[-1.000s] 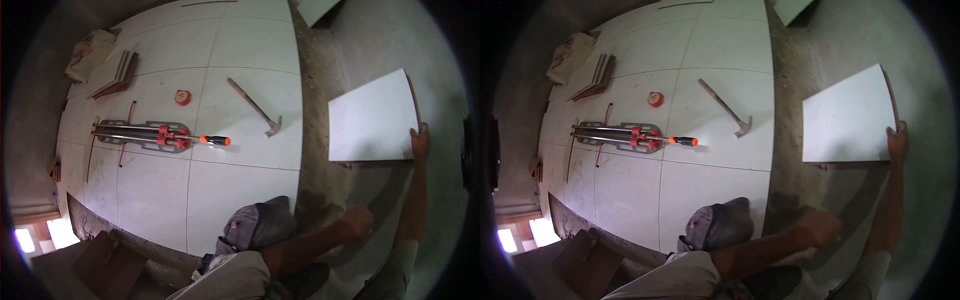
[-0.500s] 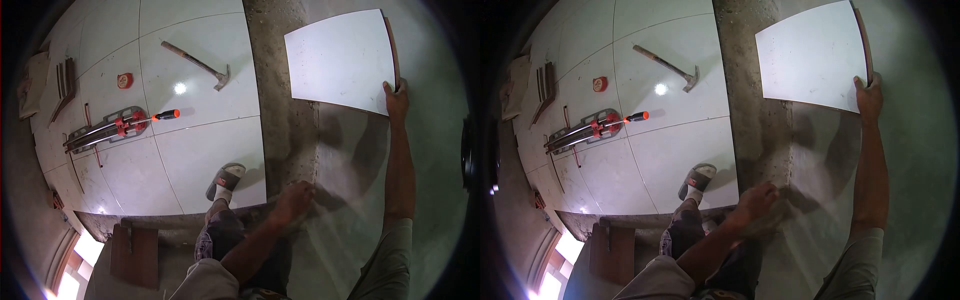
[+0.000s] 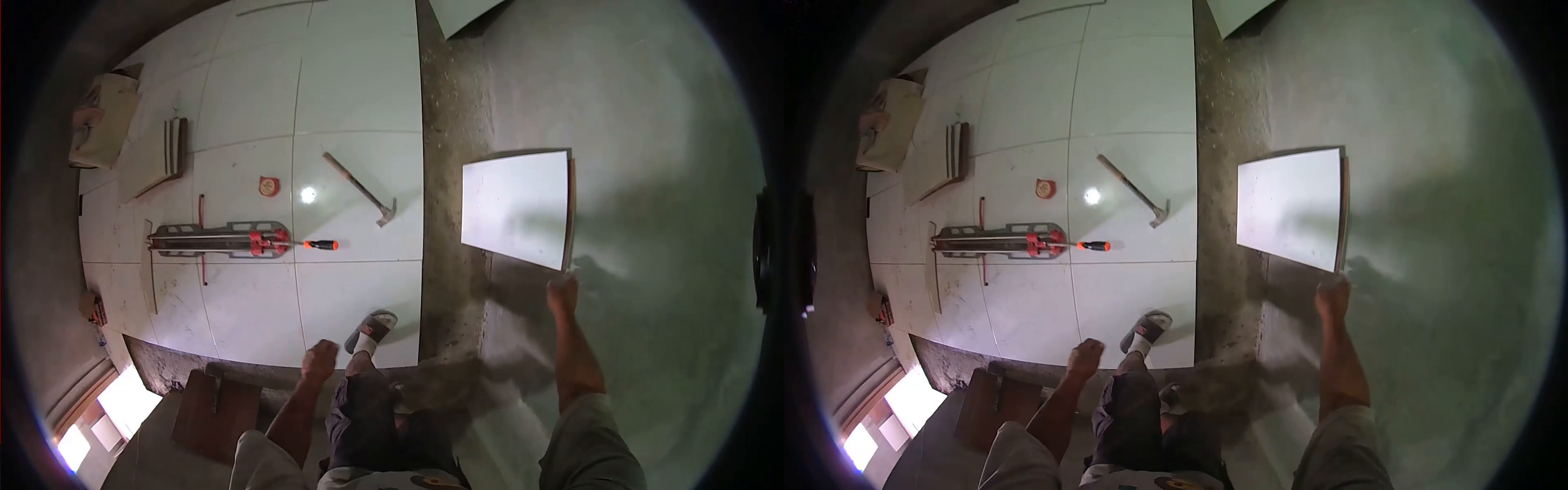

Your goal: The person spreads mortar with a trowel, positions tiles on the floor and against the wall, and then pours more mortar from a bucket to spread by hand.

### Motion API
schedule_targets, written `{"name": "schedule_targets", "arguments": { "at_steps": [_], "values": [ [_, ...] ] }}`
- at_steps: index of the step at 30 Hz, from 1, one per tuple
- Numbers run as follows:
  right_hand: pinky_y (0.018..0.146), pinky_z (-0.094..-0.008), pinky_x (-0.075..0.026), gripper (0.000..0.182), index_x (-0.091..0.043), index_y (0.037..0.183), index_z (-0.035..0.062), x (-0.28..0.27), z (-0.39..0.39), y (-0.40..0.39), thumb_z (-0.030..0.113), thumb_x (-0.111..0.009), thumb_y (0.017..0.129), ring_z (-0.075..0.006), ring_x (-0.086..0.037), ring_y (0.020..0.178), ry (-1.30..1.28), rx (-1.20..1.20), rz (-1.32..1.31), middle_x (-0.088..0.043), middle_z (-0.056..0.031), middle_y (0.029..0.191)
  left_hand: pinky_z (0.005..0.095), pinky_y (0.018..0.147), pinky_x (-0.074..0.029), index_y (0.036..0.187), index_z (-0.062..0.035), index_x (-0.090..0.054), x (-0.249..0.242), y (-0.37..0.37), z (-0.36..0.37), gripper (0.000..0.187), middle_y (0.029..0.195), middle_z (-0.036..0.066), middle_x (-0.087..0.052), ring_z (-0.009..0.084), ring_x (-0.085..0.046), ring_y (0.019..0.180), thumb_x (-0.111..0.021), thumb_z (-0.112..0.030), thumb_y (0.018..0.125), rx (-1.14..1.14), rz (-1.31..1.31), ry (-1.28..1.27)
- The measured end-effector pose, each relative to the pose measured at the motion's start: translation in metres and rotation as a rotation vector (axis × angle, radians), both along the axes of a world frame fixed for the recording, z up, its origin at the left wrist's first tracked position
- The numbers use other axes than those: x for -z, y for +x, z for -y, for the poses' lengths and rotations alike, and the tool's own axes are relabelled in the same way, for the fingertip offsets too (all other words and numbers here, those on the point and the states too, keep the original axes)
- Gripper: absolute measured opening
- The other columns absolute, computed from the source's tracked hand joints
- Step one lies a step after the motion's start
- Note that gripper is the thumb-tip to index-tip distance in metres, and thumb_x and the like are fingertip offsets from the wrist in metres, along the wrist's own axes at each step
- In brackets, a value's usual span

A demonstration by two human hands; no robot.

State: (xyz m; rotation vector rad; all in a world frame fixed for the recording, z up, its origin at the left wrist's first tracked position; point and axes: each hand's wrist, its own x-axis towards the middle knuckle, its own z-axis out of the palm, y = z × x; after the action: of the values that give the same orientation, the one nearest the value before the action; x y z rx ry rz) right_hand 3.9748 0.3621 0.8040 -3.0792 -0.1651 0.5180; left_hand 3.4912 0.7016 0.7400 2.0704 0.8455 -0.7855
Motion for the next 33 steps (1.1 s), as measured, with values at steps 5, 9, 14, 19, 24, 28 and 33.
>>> {"name": "schedule_targets", "arguments": {
  "at_steps": [5, 9, 14, 19, 24, 28, 33],
  "values": [
    [0.089, -0.0446, -0.038, 0.049, -0.048, 0.115, 0.0028, -0.030, 0.046, -0.095, 0.034, -0.052, 0.077, -0.0383, -0.048, 0.103, -0.278, -0.333, -0.466, -0.049, -0.0232, 0.114, 0.0439, 0.077, -0.045, 0.088, -0.0071, -0.062, -0.038, -0.028, -0.028, 0.029, 0.090, 0.016, -0.062, 0.0358, -0.057, 0.087, -0.047, -0.031, 0.081, -0.483, -0.114, 0.108],
    [0.072, -0.0415, -0.045, 0.037, -0.063, 0.077, 0.0066, -0.047, 0.129, -0.153, 0.043, -0.057, 0.076, -0.0320, -0.059, 0.078, -0.176, -0.485, -0.650, -0.062, -0.0142, 0.081, 0.0382, 0.074, -0.049, 0.084, -0.0091, -0.060, -0.020, -0.033, 0.014, 0.015, 0.090, 0.012, -0.061, 0.0275, -0.058, 0.089, -0.049, -0.016, 0.076, 0.064, 0.076, 0.182],
    [0.054, -0.0340, -0.049, 0.033, -0.062, 0.081, 0.0056, -0.081, 0.120, -0.104, 0.038, -0.061, 0.077, -0.0176, -0.058, 0.056, -0.395, -0.005, -1.164, -0.062, -0.0084, 0.069, 0.0410, 0.073, -0.050, 0.092, -0.0079, -0.059, -0.079, 0.066, 0.057, 0.022, 0.094, 0.014, -0.060, 0.0309, -0.059, 0.088, -0.043, -0.018, 0.081, -0.040, 0.293, 0.139],
    [0.073, -0.0424, -0.047, 0.029, -0.062, 0.093, 0.0072, -0.029, 0.031, 0.074, 0.029, -0.048, 0.082, -0.0262, -0.060, 0.078, -0.234, -1.231, -0.604, -0.061, -0.0196, 0.087, 0.0411, 0.074, -0.048, 0.097, -0.0070, -0.056, -0.171, 0.132, 0.046, 0.024, 0.094, 0.013, -0.060, 0.0308, -0.058, 0.090, -0.045, -0.019, 0.080, -0.556, 0.303, -0.063],
    [0.040, -0.0287, -0.040, 0.007, -0.058, 0.080, 0.0055, -0.086, -0.192, 0.166, 0.012, -0.055, 0.078, -0.0153, -0.052, 0.049, 0.296, -0.494, -0.391, -0.053, -0.0069, 0.057, 0.0411, 0.078, -0.046, 0.100, -0.0061, -0.057, -0.148, 0.094, 0.056, 0.028, 0.097, 0.013, -0.059, 0.0294, -0.057, 0.091, -0.047, -0.024, 0.081, -0.975, 0.404, -0.044],
    [0.038, -0.0255, -0.038, 0.009, -0.058, 0.080, 0.0053, -0.141, -0.301, 0.115, 0.013, -0.054, 0.079, -0.0130, -0.049, 0.046, 0.591, -0.573, -0.468, -0.053, -0.0050, 0.059, 0.0338, 0.068, -0.047, 0.088, -0.0018, -0.063, -0.143, 0.031, 0.074, 0.039, 0.079, 0.013, -0.064, 0.0233, -0.061, 0.074, -0.052, -0.039, 0.081, -1.500, 0.308, -0.003],
    [0.045, -0.0292, -0.044, 0.016, -0.061, 0.074, 0.0014, -0.135, -0.349, -0.020, 0.016, -0.054, 0.077, -0.0154, -0.053, 0.047, 0.369, -0.777, -0.579, -0.057, -0.0070, 0.057, 0.0372, 0.070, -0.046, 0.086, -0.0005, -0.063, -0.115, -0.063, 0.109, 0.044, 0.080, 0.015, -0.064, 0.0269, -0.060, 0.076, -0.049, -0.042, 0.081, -1.584, 0.110, 0.271]
  ]
}}
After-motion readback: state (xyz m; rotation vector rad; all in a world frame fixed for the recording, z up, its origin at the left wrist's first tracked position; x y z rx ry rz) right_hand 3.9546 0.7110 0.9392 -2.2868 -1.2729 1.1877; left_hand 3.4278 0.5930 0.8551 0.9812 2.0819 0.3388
